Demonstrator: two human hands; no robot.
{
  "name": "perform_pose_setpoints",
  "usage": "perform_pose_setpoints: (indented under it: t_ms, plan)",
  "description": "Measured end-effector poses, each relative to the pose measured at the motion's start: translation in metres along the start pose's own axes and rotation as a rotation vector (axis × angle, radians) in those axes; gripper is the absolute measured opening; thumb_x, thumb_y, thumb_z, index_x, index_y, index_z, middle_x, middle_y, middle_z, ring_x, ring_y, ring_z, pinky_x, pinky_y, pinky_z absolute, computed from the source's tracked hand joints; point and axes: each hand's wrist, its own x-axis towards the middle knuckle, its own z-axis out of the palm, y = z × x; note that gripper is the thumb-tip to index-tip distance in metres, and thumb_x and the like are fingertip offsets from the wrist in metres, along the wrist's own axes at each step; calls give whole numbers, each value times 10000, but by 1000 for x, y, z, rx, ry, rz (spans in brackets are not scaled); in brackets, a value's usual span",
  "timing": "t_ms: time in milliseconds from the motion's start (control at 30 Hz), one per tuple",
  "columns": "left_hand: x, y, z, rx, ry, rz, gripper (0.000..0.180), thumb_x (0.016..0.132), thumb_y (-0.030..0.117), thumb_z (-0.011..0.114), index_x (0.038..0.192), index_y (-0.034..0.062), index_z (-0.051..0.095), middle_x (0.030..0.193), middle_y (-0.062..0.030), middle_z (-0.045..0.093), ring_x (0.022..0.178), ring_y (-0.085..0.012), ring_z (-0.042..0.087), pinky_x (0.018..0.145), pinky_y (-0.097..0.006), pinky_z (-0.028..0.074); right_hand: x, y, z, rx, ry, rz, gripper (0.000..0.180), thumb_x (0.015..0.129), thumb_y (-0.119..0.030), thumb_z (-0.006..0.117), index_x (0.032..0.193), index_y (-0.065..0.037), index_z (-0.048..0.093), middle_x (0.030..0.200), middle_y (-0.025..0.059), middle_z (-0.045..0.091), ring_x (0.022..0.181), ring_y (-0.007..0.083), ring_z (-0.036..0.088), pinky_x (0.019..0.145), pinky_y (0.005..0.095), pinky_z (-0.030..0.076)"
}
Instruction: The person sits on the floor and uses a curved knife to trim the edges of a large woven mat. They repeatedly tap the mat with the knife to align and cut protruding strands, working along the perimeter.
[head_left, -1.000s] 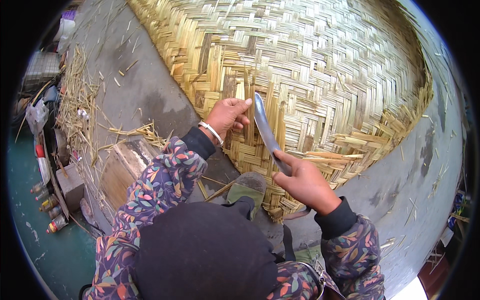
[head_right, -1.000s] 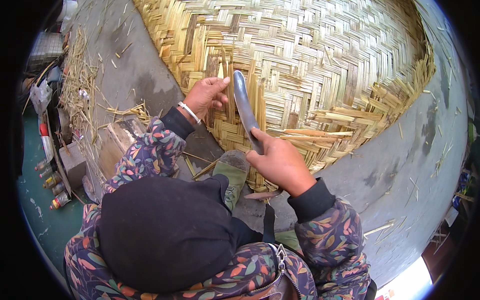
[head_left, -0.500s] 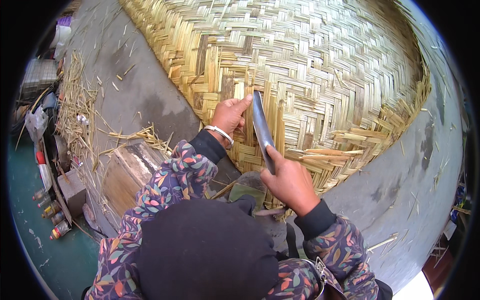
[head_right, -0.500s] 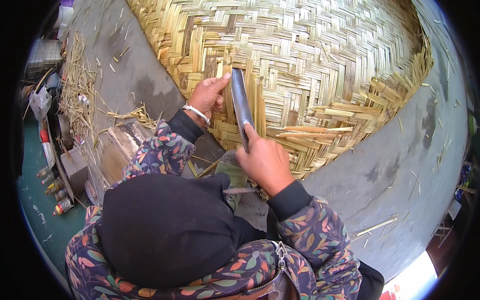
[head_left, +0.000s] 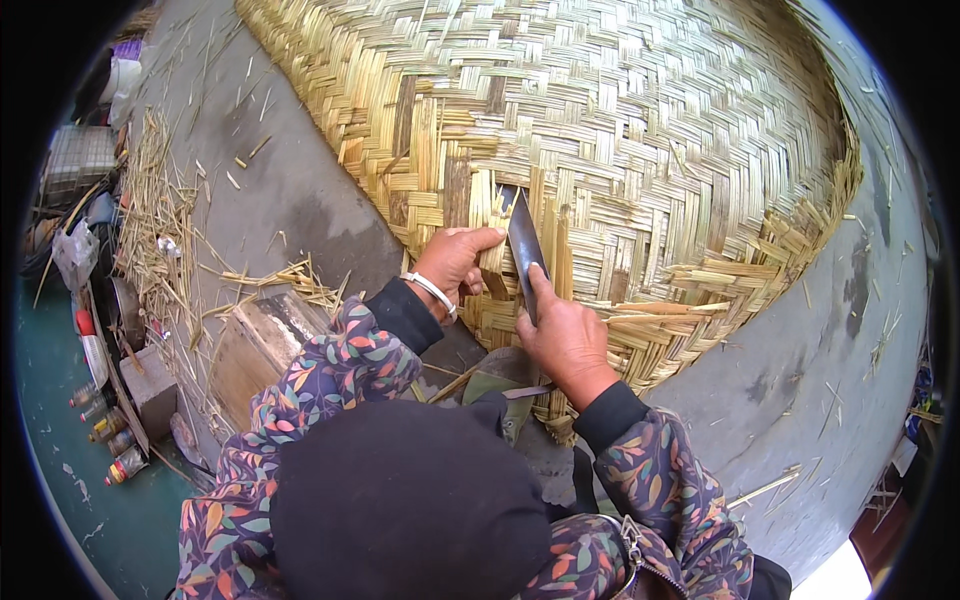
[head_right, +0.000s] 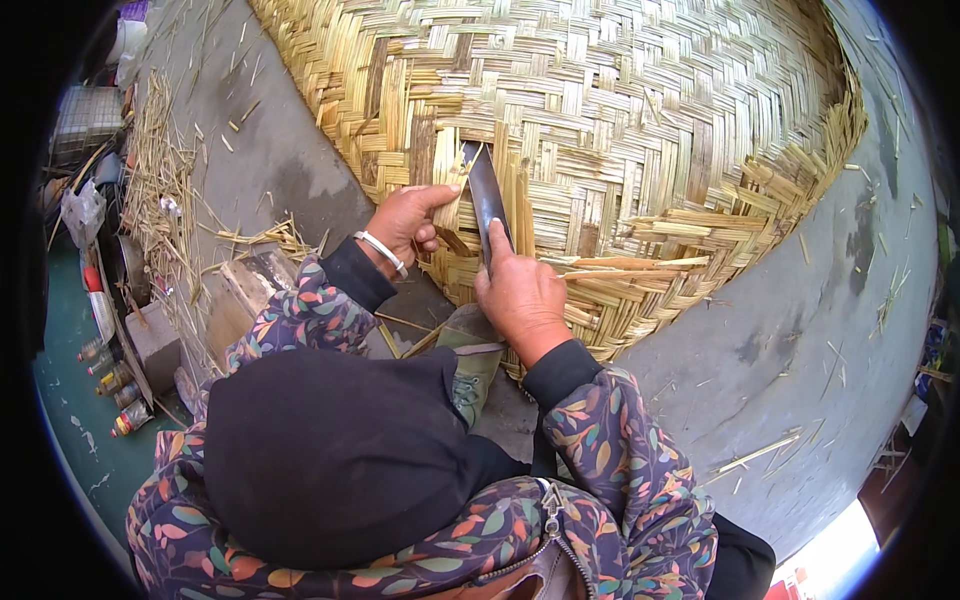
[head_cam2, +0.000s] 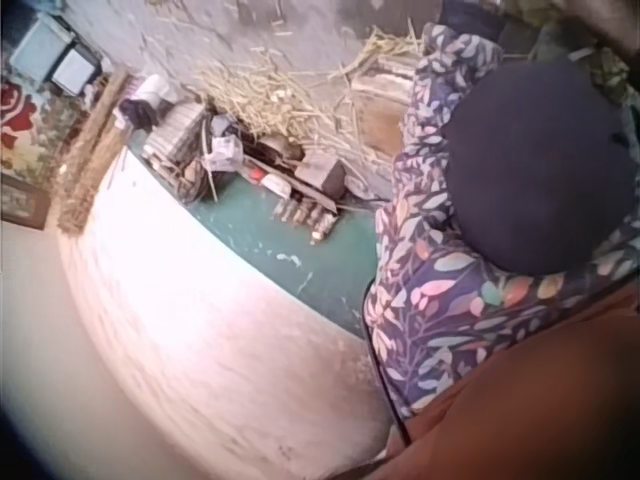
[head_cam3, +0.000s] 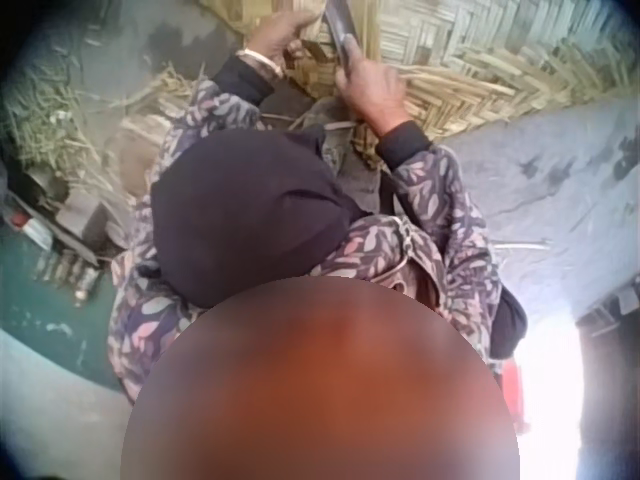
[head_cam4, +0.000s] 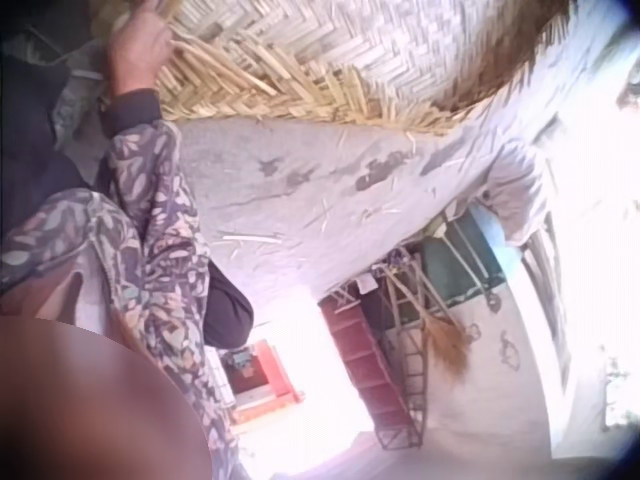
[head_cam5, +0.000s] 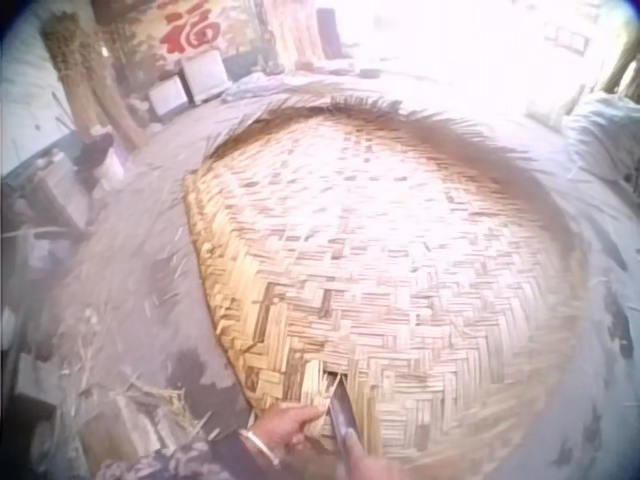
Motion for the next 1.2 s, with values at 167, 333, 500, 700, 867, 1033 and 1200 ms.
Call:
perform_pose_setpoints:
  t_ms: [167, 333, 500, 700, 867, 1033, 1200]
  plan:
    - [6, -1, -1, 10, 8, -57, 134, 918, 219, 635, 928, 85, 623, 666, 41, 592, 394, -22, 363, 389, -227, 355, -1, 1, -1, 9, 3, -5, 587, 834, -270, 605, 1395, -161, 473, 763, 203, 682, 718, 387, 682, 687, 497, 547]
    - [46, 2, 8, 106, 133, 55, 177, 897, 232, 665, 870, 65, 615, 620, 29, 559, 390, -55, 384, 371, -247, 376, 0, 4, -1, 17, 10, -24, 598, 828, -272, 608, 1400, -167, 470, 767, 203, 684, 718, 381, 686, 684, 495, 553]
    - [57, -6, 3, 207, 136, 188, 356, 863, 342, 732, 713, 51, 592, 544, -4, 519, 386, -110, 474, 383, -263, 396, 0, 6, -1, 14, 22, -23, 593, 827, -267, 600, 1398, -164, 475, 769, 199, 688, 715, 380, 688, 672, 501, 557]
    - [44, -6, -19, 920, 158, 526, 437, 808, 452, 757, 797, 22, 680, 673, -110, 656, 539, -200, 604, 523, -333, 470, -1, 5, 5, -59, 51, -51, 577, 831, -252, 582, 1385, -114, 493, 712, 175, 682, 667, 340, 691, 614, 472, 558]
    - [49, -12, -13, 1252, 370, 619, 513, 768, 570, 728, 709, 79, 591, 691, -119, 642, 661, -318, 617, 606, -428, 470, -58, 11, -3, -185, -93, -139, 601, 848, -291, 585, 1356, 12, 477, 580, 143, 628, 487, 304, 626, 470, 451, 495]
    - [52, -13, -9, 1295, 394, 651, 462, 802, 516, 724, 737, 79, 592, 653, -121, 606, 638, -309, 613, 585, -431, 461, -117, 66, -49, -122, -324, -268, 636, 808, -242, 600, 1401, -60, 461, 637, 158, 640, 550, 302, 649, 523, 442, 509]
    - [44, -19, 1, 742, 235, 603, 298, 886, 304, 694, 971, 22, 649, 727, -93, 638, 622, -183, 617, 577, -345, 507, -118, 89, -90, 275, -477, -180, 653, 802, -202, 621, 1432, -168, 448, 718, 192, 638, 612, 308, 654, 610, 398, 524]
